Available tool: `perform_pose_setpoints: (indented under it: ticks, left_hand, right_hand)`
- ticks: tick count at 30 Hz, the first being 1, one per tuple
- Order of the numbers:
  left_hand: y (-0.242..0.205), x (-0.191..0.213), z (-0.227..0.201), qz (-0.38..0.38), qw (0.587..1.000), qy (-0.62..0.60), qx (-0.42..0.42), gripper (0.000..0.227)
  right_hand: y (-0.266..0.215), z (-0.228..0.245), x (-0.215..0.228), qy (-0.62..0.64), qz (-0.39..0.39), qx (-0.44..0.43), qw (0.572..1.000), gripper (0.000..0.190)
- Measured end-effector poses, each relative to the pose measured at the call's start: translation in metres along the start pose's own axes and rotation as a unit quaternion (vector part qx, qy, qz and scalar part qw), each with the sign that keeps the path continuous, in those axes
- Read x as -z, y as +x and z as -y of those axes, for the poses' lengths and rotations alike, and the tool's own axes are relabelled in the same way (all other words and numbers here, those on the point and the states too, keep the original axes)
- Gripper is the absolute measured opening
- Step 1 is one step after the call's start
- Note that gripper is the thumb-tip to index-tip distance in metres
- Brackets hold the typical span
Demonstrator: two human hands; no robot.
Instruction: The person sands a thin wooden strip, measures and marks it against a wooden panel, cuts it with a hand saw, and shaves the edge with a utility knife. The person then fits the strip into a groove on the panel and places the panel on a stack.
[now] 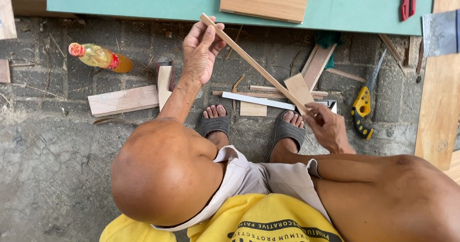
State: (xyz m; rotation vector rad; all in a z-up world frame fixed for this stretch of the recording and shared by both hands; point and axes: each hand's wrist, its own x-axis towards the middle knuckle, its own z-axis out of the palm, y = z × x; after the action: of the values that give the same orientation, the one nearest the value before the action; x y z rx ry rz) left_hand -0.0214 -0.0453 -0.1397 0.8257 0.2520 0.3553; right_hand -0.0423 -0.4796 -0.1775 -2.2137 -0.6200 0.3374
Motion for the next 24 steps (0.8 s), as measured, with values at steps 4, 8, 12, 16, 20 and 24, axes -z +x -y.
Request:
perform_pose_setpoints:
  ticks: [4, 8, 12, 16, 20, 24]
  left_hand:
    - [-0.01, 0.01, 0.005, -0.049, 0.999, 0.011, -0.002, 0.026]
    - [-0.018, 0.014, 0.013, -0.137, 0.989, 0.041, 0.019, 0.024]
    - [-0.012, 0.033, 0.027, -0.183, 0.981, 0.053, 0.037, 0.028]
    - [-0.003, 0.033, 0.025, -0.2, 0.978, 0.038, 0.051, 0.028]
    - [0.012, 0.023, 0.019, -0.263, 0.96, -0.014, 0.092, 0.022]
    - [0.04, 0.041, 0.032, -0.258, 0.964, -0.001, 0.069, 0.014]
  right_hand:
    - [0.03, 0.012, 0.037, -0.131, -0.018, 0.06, 0.989, 0.02]
    - [0.062, -0.021, 0.054, -0.314, -0.119, 0.14, 0.931, 0.02]
    - [0.097, -0.033, 0.063, -0.323, -0.145, 0.171, 0.919, 0.034]
    - [0.128, -0.043, 0.064, -0.325, -0.159, 0.178, 0.915, 0.038]
    - [0.152, -0.038, 0.062, -0.357, -0.166, 0.2, 0.897, 0.013]
    - [0.163, -0.029, 0.059, -0.334, -0.155, 0.205, 0.907, 0.006]
